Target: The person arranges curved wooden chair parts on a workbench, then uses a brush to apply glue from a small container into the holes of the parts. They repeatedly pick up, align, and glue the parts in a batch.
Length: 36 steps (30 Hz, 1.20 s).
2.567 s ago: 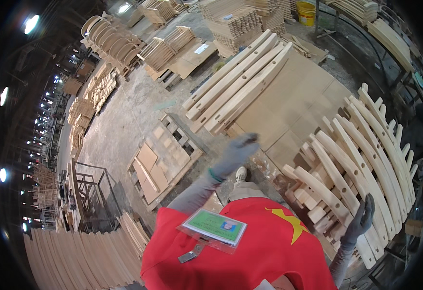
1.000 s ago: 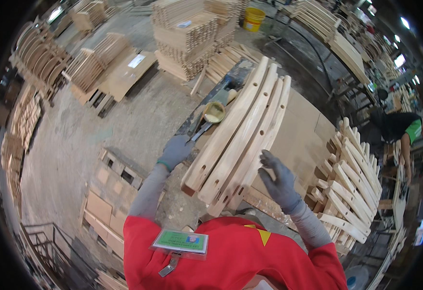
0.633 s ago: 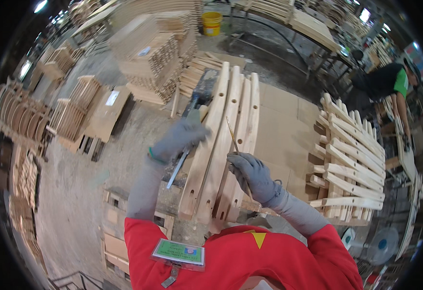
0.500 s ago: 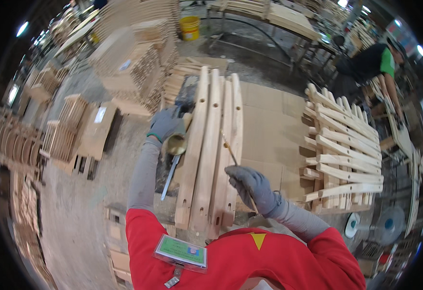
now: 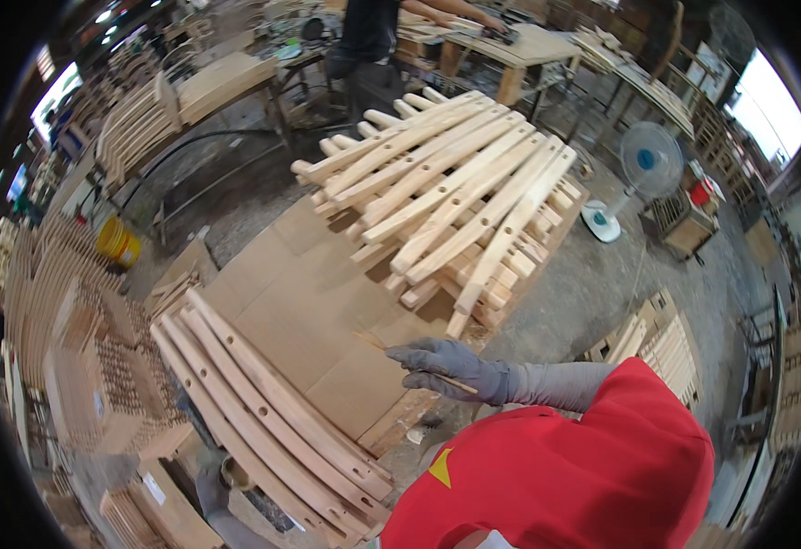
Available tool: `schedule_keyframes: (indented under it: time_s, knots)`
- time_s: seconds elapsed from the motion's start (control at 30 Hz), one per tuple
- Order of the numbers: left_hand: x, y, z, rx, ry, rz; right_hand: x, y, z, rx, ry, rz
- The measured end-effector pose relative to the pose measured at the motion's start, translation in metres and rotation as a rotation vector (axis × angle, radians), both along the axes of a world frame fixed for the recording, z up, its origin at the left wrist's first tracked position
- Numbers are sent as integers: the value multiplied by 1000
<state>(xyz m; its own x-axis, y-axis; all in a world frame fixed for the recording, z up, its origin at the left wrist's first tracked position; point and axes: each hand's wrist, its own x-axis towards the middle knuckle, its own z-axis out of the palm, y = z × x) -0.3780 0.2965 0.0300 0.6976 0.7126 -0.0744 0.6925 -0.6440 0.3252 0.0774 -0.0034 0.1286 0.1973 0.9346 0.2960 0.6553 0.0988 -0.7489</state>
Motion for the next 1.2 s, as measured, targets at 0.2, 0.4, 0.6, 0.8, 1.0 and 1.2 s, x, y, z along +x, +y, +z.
schedule_keyframes:
  time_s: [0.2,0.4,0.6,0.8,1.0,1.2]
  knots:
    - [16,-48,37,-184,-771,707,65,-14,14,137,63,-51]
    - [181,-131,146,566,-581,547,164,-32,16,262,214,-26]
    - [365,-206,105,-1306,-1951,-156,324,-68,41,219,297,-137]
    - [540,-284,40,-1149,-1789,322,601,-108,-32,391,333,-502]
    - [592,-314,37,-953,-1592,624,667,-116,-68,-201,159,-555]
    - [597,-325,36,-948,-1620,699,646,-165,-72,-3,672,-588]
